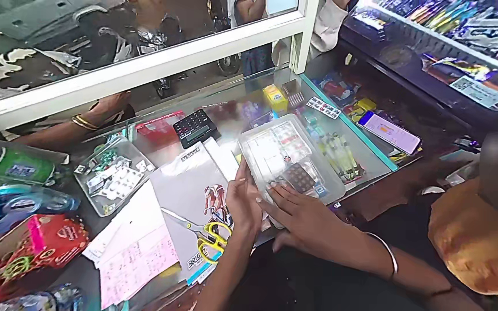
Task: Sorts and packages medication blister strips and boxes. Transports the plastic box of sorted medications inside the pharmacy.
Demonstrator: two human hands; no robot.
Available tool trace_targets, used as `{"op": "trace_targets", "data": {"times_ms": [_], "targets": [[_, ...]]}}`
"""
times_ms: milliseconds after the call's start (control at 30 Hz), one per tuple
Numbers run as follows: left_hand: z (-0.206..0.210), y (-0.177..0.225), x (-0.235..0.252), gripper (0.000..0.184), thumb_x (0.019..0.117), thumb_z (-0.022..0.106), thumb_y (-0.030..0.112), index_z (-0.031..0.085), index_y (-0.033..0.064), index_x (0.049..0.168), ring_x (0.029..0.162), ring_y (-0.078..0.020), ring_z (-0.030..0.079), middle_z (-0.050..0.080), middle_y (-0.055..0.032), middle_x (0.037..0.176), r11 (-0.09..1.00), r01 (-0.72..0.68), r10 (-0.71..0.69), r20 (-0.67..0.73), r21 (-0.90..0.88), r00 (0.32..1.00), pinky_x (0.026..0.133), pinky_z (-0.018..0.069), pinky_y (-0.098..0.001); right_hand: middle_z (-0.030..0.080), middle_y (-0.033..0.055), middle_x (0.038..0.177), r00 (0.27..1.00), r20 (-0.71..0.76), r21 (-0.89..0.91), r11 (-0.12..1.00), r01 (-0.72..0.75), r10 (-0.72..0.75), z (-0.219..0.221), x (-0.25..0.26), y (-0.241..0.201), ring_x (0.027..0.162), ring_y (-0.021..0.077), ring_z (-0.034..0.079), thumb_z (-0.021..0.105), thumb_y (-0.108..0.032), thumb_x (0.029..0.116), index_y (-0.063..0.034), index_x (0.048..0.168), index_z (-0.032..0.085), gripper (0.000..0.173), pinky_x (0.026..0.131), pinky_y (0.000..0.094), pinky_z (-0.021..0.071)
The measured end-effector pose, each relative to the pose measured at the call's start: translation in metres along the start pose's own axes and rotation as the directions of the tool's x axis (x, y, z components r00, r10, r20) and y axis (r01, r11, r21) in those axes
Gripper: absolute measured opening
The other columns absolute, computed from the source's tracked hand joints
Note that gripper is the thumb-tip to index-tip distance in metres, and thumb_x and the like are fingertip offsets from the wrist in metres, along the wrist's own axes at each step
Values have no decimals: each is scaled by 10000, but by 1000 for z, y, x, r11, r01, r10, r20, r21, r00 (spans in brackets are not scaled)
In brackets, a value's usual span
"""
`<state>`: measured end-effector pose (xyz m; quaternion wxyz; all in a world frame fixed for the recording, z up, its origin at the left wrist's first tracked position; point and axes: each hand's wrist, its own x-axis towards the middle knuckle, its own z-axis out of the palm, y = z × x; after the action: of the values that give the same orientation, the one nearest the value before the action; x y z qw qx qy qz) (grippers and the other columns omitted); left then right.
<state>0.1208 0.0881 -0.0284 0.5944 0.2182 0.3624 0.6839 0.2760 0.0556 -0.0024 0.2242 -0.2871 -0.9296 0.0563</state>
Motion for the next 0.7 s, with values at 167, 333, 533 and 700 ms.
{"op": "trace_targets", "data": {"times_ms": [167,333,533,700], "targets": [[0,-12,-12,709,1056,466,244,88,110,1641,1413,-208,450,253,-173,1647,926,123,-135,9,357,991,1113,458,-377,627,223,1371,821,-284,272,863,-426,495,-36,-32,48,1286,347,599,629,-451,963,23,1394,585,643,1059,542,488],[-1,-20,-16,752,1044,463,280,35,217,1659,1512,-221,303,92,-112,1712,918,120,-149,49,378,988,1186,353,-432,704,-21,1122,478,205,765,164,-623,854,-17,-38,83,961,24,689,385,-353,1093,-113,1429,526,437,832,232,591],[-22,-9,-61,822,957,521,117,53,17,1625,1464,-205,363,150,-250,1657,918,-83,-79,383,388,920,1162,381,-345,611,-82,1282,390,-49,926,188,-326,919,-3,-89,0,1057,-15,654,554,-278,907,-94,1517,342,672,868,187,580],[-55,-8,-129,1115,865,765,397,25,0,1597,1424,-114,413,238,-164,1635,880,-66,-300,660,470,688,1131,435,-289,679,-109,1190,215,-46,997,59,-57,976,0,-176,-134,988,12,686,800,-357,774,-162,1474,335,863,831,209,599]]}}
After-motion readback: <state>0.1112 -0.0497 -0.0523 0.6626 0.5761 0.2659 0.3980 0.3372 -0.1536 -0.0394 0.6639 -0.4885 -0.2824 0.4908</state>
